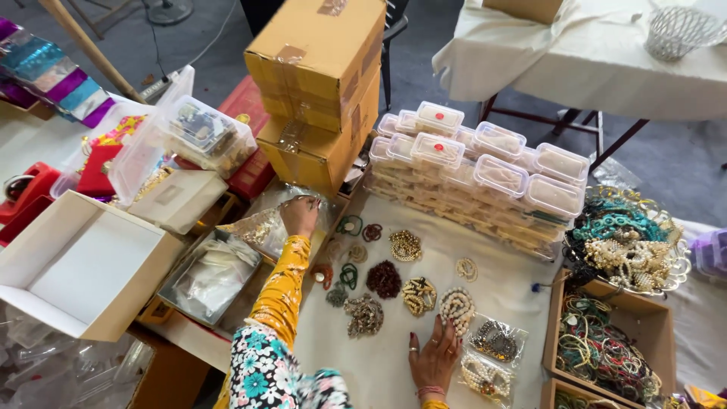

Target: Organizing and packing various pieces of jewelry into plastic bags and containers.

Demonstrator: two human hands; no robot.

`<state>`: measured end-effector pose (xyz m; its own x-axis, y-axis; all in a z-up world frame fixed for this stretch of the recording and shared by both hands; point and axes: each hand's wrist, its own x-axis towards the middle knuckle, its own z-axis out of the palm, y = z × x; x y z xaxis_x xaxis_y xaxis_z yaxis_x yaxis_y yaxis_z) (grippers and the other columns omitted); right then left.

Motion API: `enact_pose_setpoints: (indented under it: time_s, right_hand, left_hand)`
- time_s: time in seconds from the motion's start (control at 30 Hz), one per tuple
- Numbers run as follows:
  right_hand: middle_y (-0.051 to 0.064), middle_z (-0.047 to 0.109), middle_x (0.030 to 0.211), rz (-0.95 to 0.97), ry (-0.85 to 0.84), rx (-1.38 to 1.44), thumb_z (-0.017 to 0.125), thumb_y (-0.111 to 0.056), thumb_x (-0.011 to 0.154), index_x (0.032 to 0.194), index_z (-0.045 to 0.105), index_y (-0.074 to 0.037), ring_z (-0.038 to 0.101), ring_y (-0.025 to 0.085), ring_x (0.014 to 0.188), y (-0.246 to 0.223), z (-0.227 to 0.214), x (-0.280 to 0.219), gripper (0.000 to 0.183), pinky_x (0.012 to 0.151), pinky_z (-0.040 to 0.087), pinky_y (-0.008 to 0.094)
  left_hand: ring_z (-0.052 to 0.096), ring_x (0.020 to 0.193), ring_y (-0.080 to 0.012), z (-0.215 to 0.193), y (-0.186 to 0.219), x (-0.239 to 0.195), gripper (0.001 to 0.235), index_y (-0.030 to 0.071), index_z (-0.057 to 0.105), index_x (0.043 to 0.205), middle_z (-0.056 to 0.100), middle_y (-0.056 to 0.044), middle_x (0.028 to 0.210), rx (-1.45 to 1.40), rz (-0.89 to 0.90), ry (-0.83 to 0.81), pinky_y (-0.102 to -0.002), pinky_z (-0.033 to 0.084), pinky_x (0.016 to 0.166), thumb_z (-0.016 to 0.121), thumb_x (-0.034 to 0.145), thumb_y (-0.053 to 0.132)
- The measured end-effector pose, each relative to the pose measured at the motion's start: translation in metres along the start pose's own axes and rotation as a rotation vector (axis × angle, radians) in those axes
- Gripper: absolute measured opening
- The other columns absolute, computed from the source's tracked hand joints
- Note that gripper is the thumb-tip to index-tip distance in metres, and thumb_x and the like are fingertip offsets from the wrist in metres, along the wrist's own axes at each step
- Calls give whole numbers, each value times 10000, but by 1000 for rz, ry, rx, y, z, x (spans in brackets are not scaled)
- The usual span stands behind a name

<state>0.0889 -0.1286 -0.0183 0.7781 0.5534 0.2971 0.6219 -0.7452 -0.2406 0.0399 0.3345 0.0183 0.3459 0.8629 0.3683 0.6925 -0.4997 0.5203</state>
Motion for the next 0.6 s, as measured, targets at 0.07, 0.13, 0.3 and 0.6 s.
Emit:
enact_pose_setpoints:
  time_s: [0.07,0.13,0.3,0.6]
  right_hand:
    - [181,324,1483,6,-8,-18,585,-504,862,1503,284,-98,300,331,1412,0,-2,-1,816,1192,238,501]
    - [184,325,1481,16,-22,-34,588,-512,855,1498,283,-97,303,329,1409,1,-1,-3,824,1185,240,501]
    - [187,329,1526,3,84,38,595,-507,885,1534,311,-88,296,350,1452,2,3,-11,823,1236,215,509]
    - [138,311,1612,286,-158,1327,501,-532,964,1569,273,-80,316,254,1462,-35,-7,18,790,1155,319,471]
  left_hand:
    - [696,935,-295,2,-5,9,200,112,788,921,760,-104,975,-211,12,66,-458,472,979,737,908,304]
    - [710,934,-283,2,-7,16,208,75,778,951,760,-118,980,-418,27,126,-413,543,891,723,939,275]
    - [634,763,-236,-64,53,-7,215,20,665,1141,715,-144,1055,-1348,-457,-163,-373,520,647,528,1075,173]
    - [779,895,-270,-81,132,-179,179,89,518,1117,741,-163,1148,-1686,-788,-683,-404,625,742,461,1037,239]
